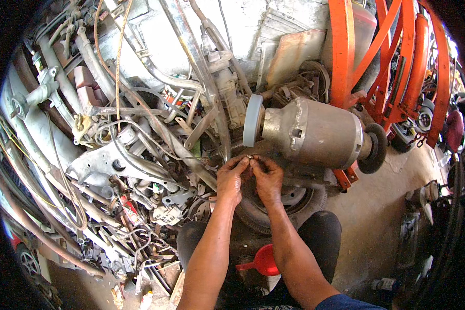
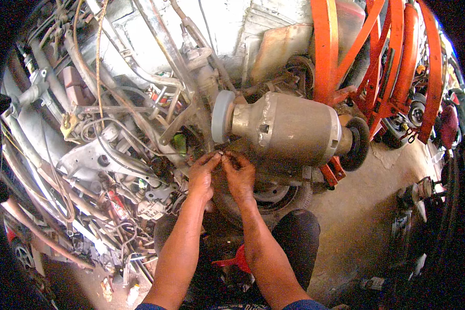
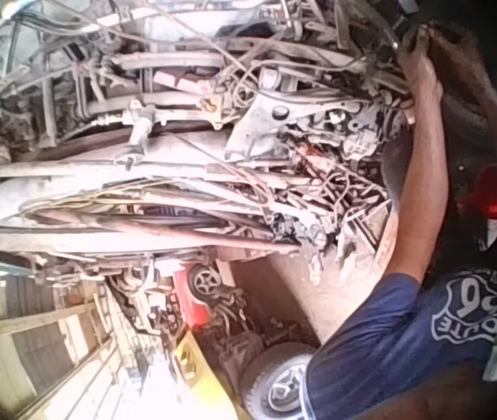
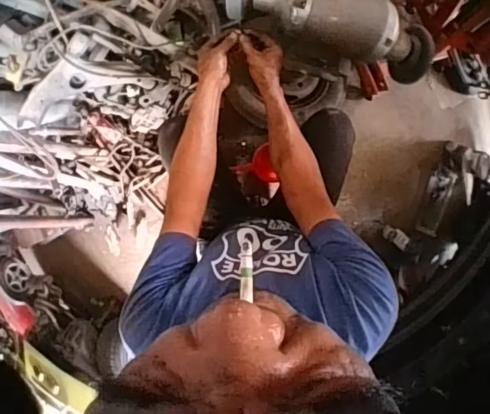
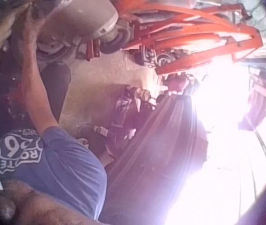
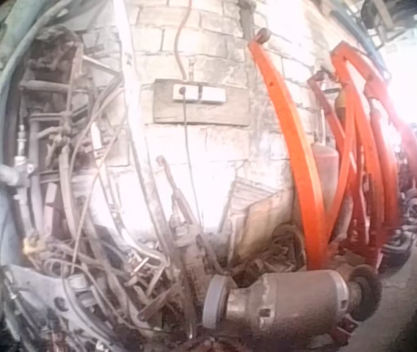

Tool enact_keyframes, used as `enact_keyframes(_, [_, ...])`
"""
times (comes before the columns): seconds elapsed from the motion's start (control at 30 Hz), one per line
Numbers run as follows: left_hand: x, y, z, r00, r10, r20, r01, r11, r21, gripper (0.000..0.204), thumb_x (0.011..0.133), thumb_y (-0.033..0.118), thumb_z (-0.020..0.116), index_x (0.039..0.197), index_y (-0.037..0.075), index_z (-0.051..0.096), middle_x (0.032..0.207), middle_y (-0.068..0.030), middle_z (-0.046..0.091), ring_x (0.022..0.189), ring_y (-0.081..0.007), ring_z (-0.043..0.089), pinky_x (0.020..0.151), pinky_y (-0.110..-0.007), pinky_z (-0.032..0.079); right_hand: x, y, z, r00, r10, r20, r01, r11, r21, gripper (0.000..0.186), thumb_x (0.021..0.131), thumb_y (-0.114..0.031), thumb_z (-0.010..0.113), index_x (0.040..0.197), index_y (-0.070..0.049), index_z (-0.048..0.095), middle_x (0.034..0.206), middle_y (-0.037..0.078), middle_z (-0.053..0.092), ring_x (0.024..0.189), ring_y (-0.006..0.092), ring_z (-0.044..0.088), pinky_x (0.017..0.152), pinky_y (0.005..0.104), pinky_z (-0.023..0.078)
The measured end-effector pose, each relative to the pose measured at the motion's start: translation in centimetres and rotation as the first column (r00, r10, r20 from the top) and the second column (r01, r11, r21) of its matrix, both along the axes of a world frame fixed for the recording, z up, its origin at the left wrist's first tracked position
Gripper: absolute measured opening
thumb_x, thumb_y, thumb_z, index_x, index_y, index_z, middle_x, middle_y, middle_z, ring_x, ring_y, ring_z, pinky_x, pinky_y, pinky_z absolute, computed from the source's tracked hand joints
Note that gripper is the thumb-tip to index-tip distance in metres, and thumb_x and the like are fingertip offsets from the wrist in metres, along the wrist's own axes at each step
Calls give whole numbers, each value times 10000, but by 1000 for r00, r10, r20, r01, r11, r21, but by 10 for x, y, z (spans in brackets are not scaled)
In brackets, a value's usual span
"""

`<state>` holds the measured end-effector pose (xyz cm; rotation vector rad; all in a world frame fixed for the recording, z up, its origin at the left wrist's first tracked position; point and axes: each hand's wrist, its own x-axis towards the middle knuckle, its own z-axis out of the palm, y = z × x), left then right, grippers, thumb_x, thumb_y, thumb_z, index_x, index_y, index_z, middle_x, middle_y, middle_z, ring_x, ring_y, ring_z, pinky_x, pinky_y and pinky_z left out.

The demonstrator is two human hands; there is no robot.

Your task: The person walks through a garage, fills a red funnel with water from a tap, and carries it to a car engine. They then work on the engine components by hand, manipulating small parts and wires near the exhaust system.

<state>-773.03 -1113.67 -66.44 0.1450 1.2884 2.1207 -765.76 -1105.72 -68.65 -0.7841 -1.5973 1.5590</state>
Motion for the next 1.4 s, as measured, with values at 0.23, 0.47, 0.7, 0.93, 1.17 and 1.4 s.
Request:
enact_keyframes(0.23, [-6,4,2,992,-38,122,35,999,27,215,901,142,741,1083,29,715,989,-59,715,875,-148,661,777,-297,544,-10,3,2,996,-57,-63,52,996,-68,167,896,-90,720,1025,14,733,912,35,719,825,121,632,771,269,505])
enact_keyframes(0.47, [-4,14,1,995,10,104,-19,997,78,237,897,99,734,1103,-14,699,1011,-87,720,883,-174,674,804,-292,544,-24,-3,5,972,-190,-138,180,980,-87,151,882,-87,722,991,17,734,914,36,717,832,116,622,777,271,500])
enact_keyframes(0.7, [-8,13,4,987,21,160,-37,995,96,236,906,101,721,1104,-26,697,1014,-92,721,898,-171,669,840,-282,524,-33,-7,2,973,-202,-109,192,977,-91,150,889,-93,708,971,32,723,900,36,705,830,122,614,771,272,497])
enact_keyframes(0.93, [-8,17,-6,996,6,94,-11,998,55,279,899,202,726,1118,31,699,1077,-72,703,1012,-199,616,939,-339,461,-38,-9,1,956,-231,-181,214,971,-107,161,891,-96,707,985,35,716,894,41,700,832,128,610,768,277,497])
enact_keyframes(1.17, [-7,21,5,988,38,149,-50,996,77,228,902,96,724,1085,-38,699,985,-99,715,868,-177,663,805,-285,520,-38,-7,2,951,-240,-195,214,966,-146,170,895,-113,703,978,36,712,909,62,710,834,149,621,772,303,503])
enact_keyframes(1.4, [-7,21,3,986,56,157,-70,994,89,230,904,101,725,1080,-44,697,974,-100,715,870,-183,664,808,-288,520,-39,-8,6,960,-238,-150,216,965,-146,152,903,-118,685,959,21,710,904,78,725,814,176,627,769,337,505])
